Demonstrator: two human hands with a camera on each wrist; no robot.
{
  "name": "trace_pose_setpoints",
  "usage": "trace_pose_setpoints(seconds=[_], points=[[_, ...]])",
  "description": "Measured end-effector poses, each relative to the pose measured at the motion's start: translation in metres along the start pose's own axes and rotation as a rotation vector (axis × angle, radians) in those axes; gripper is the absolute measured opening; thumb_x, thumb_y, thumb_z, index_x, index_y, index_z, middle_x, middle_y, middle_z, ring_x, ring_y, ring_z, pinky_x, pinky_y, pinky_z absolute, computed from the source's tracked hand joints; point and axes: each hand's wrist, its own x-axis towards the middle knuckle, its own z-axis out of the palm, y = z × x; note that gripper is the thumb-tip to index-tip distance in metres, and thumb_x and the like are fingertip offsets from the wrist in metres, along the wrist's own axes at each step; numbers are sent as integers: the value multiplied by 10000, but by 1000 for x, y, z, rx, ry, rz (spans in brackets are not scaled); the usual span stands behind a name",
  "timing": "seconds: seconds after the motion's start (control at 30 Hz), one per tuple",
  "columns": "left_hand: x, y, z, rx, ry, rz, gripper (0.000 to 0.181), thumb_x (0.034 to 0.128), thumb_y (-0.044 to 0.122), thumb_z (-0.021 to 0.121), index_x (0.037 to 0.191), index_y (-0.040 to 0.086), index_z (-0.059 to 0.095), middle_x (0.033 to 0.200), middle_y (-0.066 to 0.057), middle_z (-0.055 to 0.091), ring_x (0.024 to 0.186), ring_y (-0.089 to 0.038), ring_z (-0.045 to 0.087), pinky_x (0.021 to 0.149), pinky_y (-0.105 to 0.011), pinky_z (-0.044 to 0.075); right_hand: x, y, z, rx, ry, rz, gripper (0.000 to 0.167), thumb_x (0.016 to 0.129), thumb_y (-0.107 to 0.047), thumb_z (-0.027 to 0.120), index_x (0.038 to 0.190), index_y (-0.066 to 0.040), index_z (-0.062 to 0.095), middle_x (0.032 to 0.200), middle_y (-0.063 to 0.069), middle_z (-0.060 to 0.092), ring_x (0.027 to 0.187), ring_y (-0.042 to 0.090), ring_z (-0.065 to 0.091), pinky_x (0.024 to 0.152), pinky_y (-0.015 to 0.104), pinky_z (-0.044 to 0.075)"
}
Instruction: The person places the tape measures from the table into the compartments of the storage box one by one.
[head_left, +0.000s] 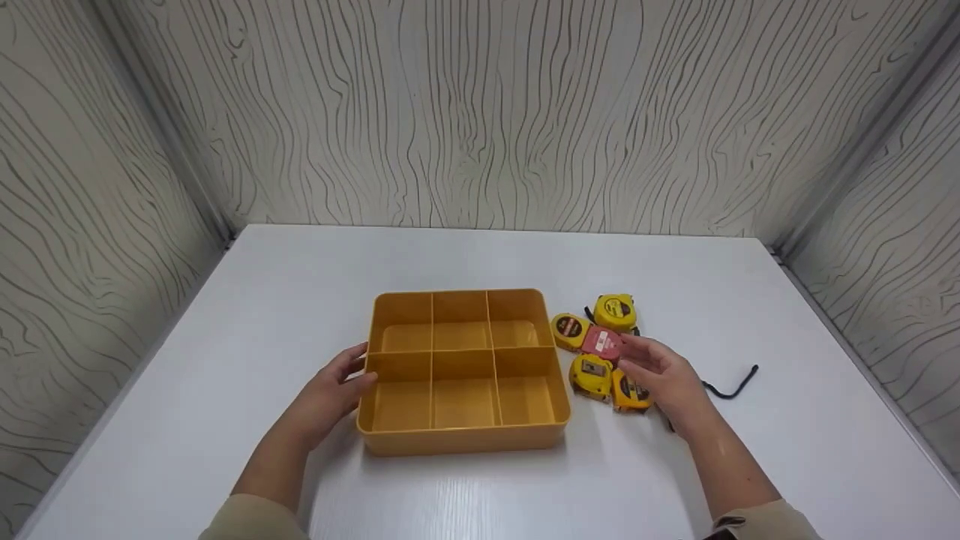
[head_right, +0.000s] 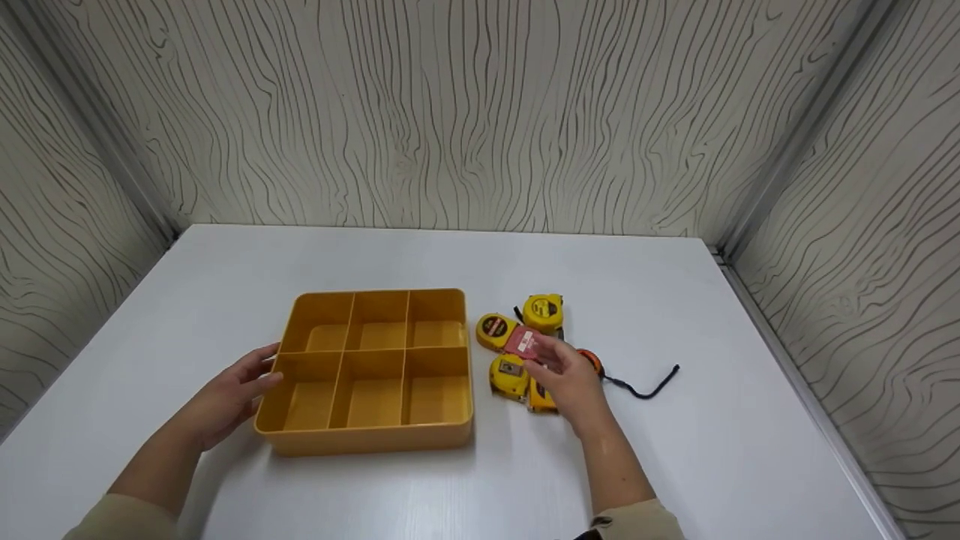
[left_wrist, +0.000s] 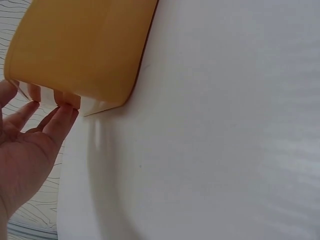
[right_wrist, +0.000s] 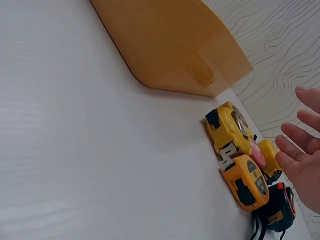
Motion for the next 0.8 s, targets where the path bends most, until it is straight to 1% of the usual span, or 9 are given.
trace_pose_setpoints(seconds=[0.1, 0.2, 0.4, 0.5, 0.57, 0.67, 0.73, 0.8], points=[[1, -1, 0, -15, -3, -6, 625, 851, 349, 626, 1400, 285, 333, 1417, -28, 347, 1302, -259, 348, 1021, -497, 327, 2, 8, -4, -15, 24, 20, 647, 858, -389, 613, 1390, -118, 364, 1382, 102, 422, 1273, 262, 380, 1028, 411, 346], [1, -1, 0, -17, -6, -8, 623, 853, 350, 623, 1400, 285, 332, 1420, -29, 340, 1305, -259, 344, 1022, -495, 325, 3, 15, -3, -60, 54, 35, 656, 847, -406, 620, 1384, -119, 377, 1372, 105, 430, 1268, 272, 384, 1026, 422, 348], [1, -1, -1, -14, -4, -7, 602, 850, 358, 625, 1384, 308, 352, 1410, -10, 355, 1295, -242, 362, 1018, -482, 338, 7, 23, 8, -121, 94, 50, 579, 844, -319, 648, 1351, -146, 430, 1361, 73, 448, 1264, 251, 400, 998, 378, 384], [1, 0, -1, -10, -5, -8, 601, 845, 369, 628, 1379, 315, 358, 1408, -3, 359, 1293, -234, 366, 1017, -478, 341, 9, 26, 13, -188, 112, 43, 585, 832, -313, 664, 1349, -160, 439, 1360, 68, 452, 1254, 251, 409, 997, 388, 386], [1, 0, -1, -11, -7, -8, 604, 843, 372, 630, 1380, 311, 358, 1409, -2, 357, 1292, -230, 366, 1018, -476, 341, 11, 28, 16, -255, 127, 35, 612, 819, -343, 671, 1355, -166, 434, 1356, 75, 452, 1258, 266, 395, 1010, 424, 367], [1, 0, 0, -13, -4, -8, 606, 844, 364, 631, 1382, 305, 359, 1409, -5, 358, 1292, -231, 367, 1017, -477, 342, 13, 29, 18, -336, 132, 38, 688, 790, -423, 674, 1374, -171, 411, 1378, 101, 414, 1276, 301, 351, 1023, 481, 333], [1, 0, 0, -7, -3, -9, 609, 847, 363, 628, 1387, 304, 351, 1412, -9, 354, 1295, -240, 362, 1016, -480, 342, 13, 29, 19, -362, 134, 42, 722, 776, -462, 670, 1381, -176, 401, 1399, 108, 384, 1297, 311, 316, 1032, 497, 310], [1, 0, 0, 0, 1, -10, 612, 849, 363, 626, 1390, 300, 347, 1413, -15, 352, 1298, -249, 357, 1015, -483, 342, 14, 31, 20, -362, 135, 49, 737, 769, -480, 669, 1385, -182, 397, 1419, 114, 358, 1304, 317, 303, 1033, 502, 306]])
